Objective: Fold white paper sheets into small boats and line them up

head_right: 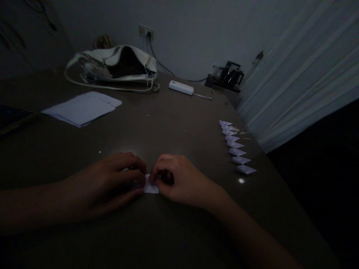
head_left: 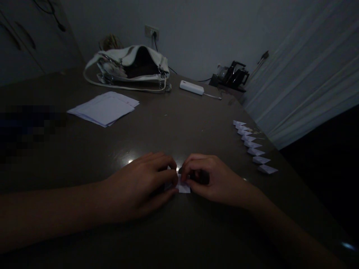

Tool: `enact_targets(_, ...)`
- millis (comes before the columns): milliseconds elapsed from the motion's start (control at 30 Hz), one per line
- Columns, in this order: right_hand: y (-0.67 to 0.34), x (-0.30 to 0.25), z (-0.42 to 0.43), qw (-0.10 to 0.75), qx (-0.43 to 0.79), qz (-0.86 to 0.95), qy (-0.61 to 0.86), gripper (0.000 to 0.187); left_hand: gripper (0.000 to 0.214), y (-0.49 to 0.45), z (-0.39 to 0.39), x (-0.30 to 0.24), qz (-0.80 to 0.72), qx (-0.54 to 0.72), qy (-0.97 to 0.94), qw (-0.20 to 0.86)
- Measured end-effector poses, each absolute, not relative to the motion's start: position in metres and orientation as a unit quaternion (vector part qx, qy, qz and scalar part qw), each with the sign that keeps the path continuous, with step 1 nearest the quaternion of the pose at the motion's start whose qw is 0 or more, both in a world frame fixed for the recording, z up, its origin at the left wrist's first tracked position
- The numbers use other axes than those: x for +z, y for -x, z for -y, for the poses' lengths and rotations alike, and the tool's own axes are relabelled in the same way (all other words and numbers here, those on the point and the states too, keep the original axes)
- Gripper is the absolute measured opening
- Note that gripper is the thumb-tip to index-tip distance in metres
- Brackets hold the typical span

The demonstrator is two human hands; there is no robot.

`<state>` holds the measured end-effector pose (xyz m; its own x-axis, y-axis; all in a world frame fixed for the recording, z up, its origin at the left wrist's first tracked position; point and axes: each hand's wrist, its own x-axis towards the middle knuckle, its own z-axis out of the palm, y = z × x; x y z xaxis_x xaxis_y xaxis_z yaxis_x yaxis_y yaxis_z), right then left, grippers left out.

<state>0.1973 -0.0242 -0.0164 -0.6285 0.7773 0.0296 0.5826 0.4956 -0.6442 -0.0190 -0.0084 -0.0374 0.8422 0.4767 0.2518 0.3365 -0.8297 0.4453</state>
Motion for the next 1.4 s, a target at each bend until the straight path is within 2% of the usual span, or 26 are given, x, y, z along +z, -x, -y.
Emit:
enact_targets(567,-0.196,-0.017,0.024,0.152,0.287,0.859,0.396,0.019,0.013,0.015,0.007,-0.037,-0.235,0.168,-0.946,0.143)
enact_targets(800,-0.195,-0.015,0.026,0.155,0.269,0.863,0.398,0.025,0.013,0.018,0.009,-0.035,-0.251,0.162,-0.947,0.117)
enact_targets(1000,-0.194,-0.011,0.030,0.117,0.215,0.880,0.407,0.022,0.012,0.018,0.010,-0.037,-0.241,0.165,-0.951,0.103)
enact_targets(1200,-0.193,-0.007,0.035,0.067,0.152,0.891,0.422,0.026,0.012,0.016,0.010,-0.037,-0.245,0.155,-0.951,0.109)
enact_targets(1400,-0.194,-0.001,0.036,0.055,0.110,0.881,0.457,0.031,0.013,0.015,0.009,-0.036,-0.248,0.149,-0.950,0.115)
